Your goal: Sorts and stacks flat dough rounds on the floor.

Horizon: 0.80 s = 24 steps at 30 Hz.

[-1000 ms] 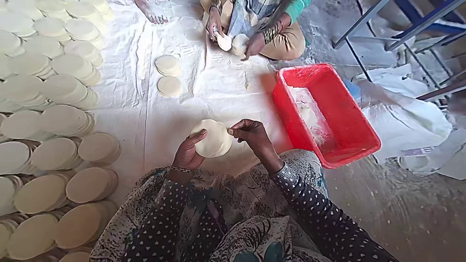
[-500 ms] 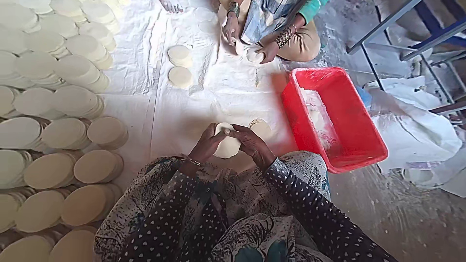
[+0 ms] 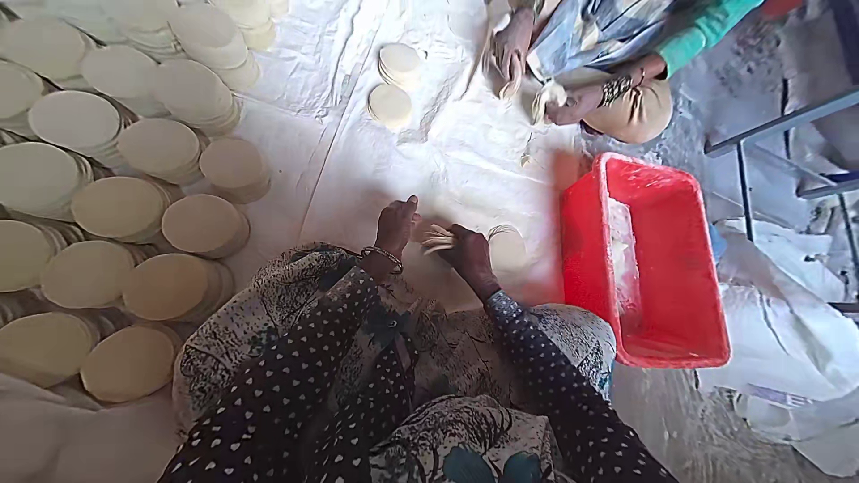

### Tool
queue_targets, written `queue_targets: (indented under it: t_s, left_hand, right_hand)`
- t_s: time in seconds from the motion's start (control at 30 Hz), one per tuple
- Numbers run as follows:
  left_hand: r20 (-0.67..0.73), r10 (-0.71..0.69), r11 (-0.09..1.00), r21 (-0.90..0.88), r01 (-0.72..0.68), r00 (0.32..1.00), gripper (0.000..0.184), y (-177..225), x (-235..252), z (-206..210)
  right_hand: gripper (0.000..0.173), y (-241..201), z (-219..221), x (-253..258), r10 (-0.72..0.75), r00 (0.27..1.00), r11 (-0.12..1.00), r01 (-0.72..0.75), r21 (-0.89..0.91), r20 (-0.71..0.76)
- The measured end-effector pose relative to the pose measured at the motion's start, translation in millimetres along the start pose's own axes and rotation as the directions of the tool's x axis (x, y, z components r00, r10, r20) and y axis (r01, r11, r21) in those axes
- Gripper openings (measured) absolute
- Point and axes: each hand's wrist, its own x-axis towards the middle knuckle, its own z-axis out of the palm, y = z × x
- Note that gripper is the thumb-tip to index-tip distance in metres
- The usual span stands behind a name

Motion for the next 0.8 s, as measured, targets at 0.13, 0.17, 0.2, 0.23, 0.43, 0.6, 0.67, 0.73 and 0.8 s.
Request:
queue_targets:
  t_s: [0.13, 0.17, 0.2, 0.23, 0.43, 0.6, 0.67, 0.73, 0.8]
  left_hand:
    - [0.044, -0.125, 0.985, -0.111, 0.130, 0.991, 0.066, -8, -13, -4]
    - [0.060, -0.146, 0.980, -0.127, 0.152, 0.988, 0.066, -5, -10, -1]
    - [0.072, -0.181, 0.970, -0.154, 0.191, 0.981, 0.065, -2, -9, 3]
    - [0.087, -0.198, 0.966, -0.154, 0.209, 0.976, 0.065, -5, -9, 8]
    - [0.150, -0.143, 0.981, -0.111, 0.160, 0.978, 0.077, -21, -8, 3]
    - [0.151, -0.139, 0.978, -0.131, 0.159, 0.979, 0.081, -20, -11, 6]
    - [0.135, -0.141, 0.975, -0.152, 0.161, 0.981, 0.080, -18, -12, 3]
    - [0.136, -0.156, 0.974, -0.142, 0.175, 0.978, 0.080, -17, -10, 7]
    - [0.149, -0.158, 0.973, -0.147, 0.180, 0.976, 0.079, -19, -14, 11]
  right_hand:
    - [0.044, -20, -5, -11, 0.187, 0.974, 0.977, -0.172, 0.126, -0.126]
    - [0.046, -24, -5, -9, 0.229, 0.969, 0.970, -0.219, 0.104, -0.093]
    - [0.045, -25, -1, -6, 0.232, 0.971, 0.971, -0.228, 0.063, -0.053]
    - [0.040, -24, 4, -4, 0.211, 0.977, 0.977, -0.211, 0.034, -0.018]
    - [0.039, -25, 7, -4, 0.145, 0.980, 0.986, -0.131, 0.105, -0.134]
    - [0.033, -26, 12, 5, 0.092, 0.994, 0.993, -0.087, 0.081, -0.060]
    - [0.037, -27, 8, -1, 0.155, 0.975, 0.978, -0.129, 0.163, -0.161]
    - [0.042, -25, 13, -1, 0.242, 0.968, 0.963, -0.230, 0.138, -0.071]
    - [0.034, -21, 20, 3, 0.241, 0.970, 0.963, -0.239, 0.120, -0.003]
